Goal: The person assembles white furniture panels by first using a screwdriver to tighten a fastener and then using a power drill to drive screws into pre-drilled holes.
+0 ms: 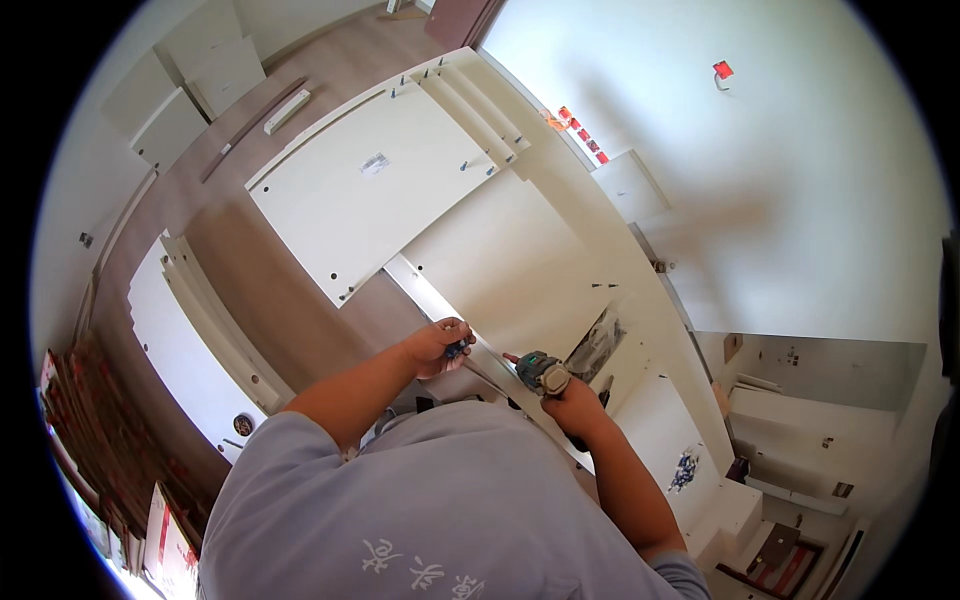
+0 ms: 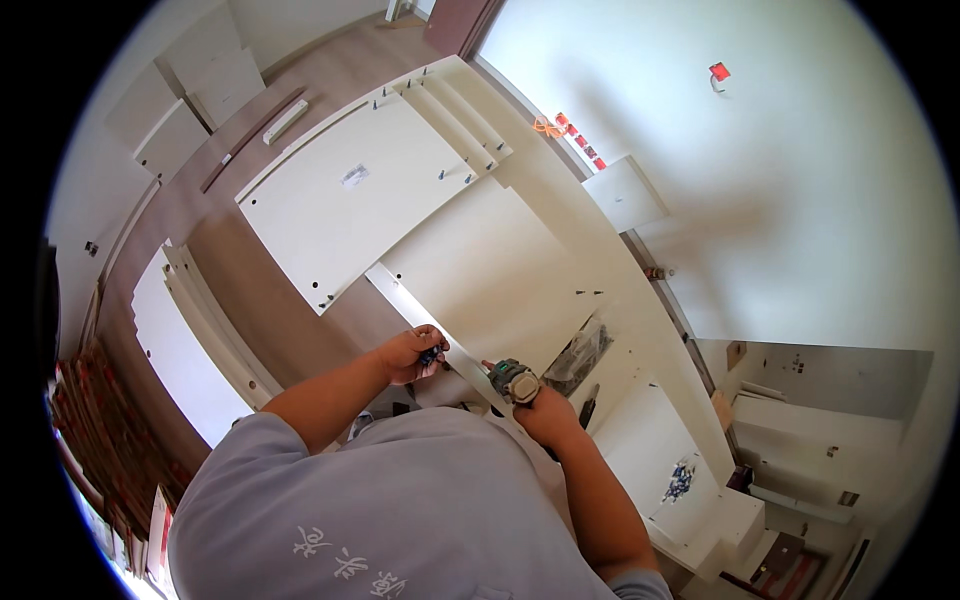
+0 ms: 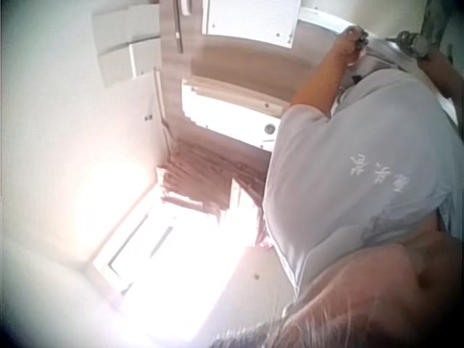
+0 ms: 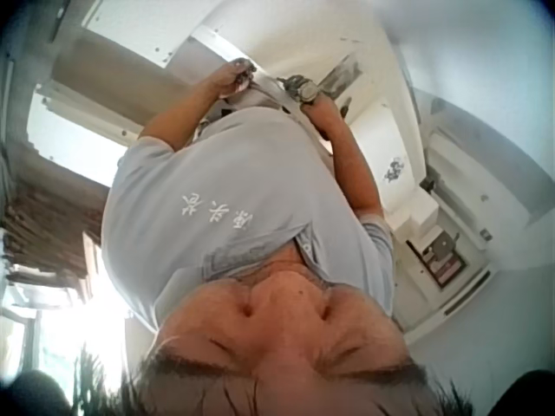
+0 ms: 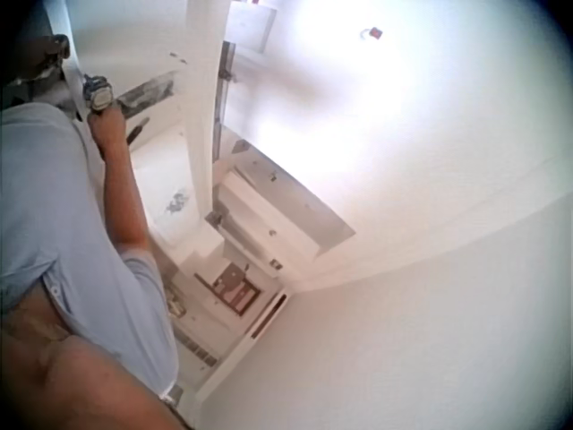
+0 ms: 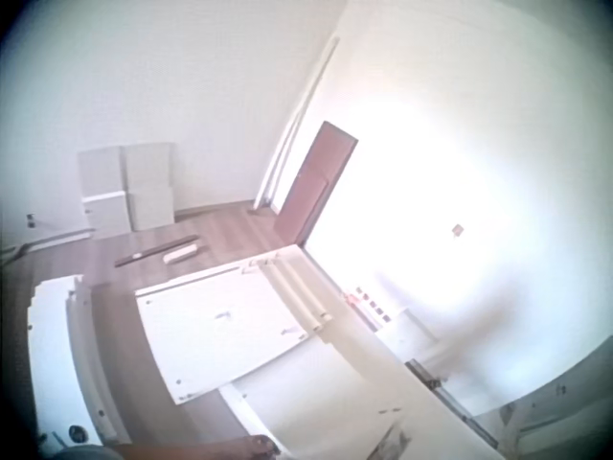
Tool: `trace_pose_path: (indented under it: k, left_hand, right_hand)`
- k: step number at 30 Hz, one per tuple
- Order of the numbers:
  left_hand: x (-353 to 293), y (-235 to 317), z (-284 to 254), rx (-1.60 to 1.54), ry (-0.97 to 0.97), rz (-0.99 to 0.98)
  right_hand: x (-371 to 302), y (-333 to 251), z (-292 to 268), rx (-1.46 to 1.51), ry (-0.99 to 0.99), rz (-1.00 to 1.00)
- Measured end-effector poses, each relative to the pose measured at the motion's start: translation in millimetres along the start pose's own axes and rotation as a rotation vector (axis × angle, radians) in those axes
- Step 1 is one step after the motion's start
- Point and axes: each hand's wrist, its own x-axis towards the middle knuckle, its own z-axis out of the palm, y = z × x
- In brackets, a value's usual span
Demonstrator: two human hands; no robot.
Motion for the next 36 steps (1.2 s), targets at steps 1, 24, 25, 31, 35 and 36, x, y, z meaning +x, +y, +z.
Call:
trace_pose_path:
  k: [1, 24, 25, 31, 35, 36]
  left_hand:
    - [0, 0, 0, 0.014, 0.012, 0.009]
    - [6, 10, -5, -0.171, 0.288, 0.168]
    - [6, 10, -6, -0.177, 0.294, 0.17]
    - [7, 13, -15, -0.157, 0.284, 0.184]
    - [5, 21, -24, -0.072, 0.264, 0.181]
    - [5, 22, -26, -0.033, 0.244, 0.168]
  right_hand:
    - [0, 2, 2, -0.024, 0.014, -0.018]
    - [2, -46, -7, 0.682, -0.119, -0.199]
    - [5, -50, -6, 0.697, -0.123, -0.212]
    - [28, -63, -9, 0.757, -0.169, -0.224]
    - [37, -84, -21, 0.756, -0.266, -0.101]
    - [39, -89, -22, 0.732, -0.252, -0.115]
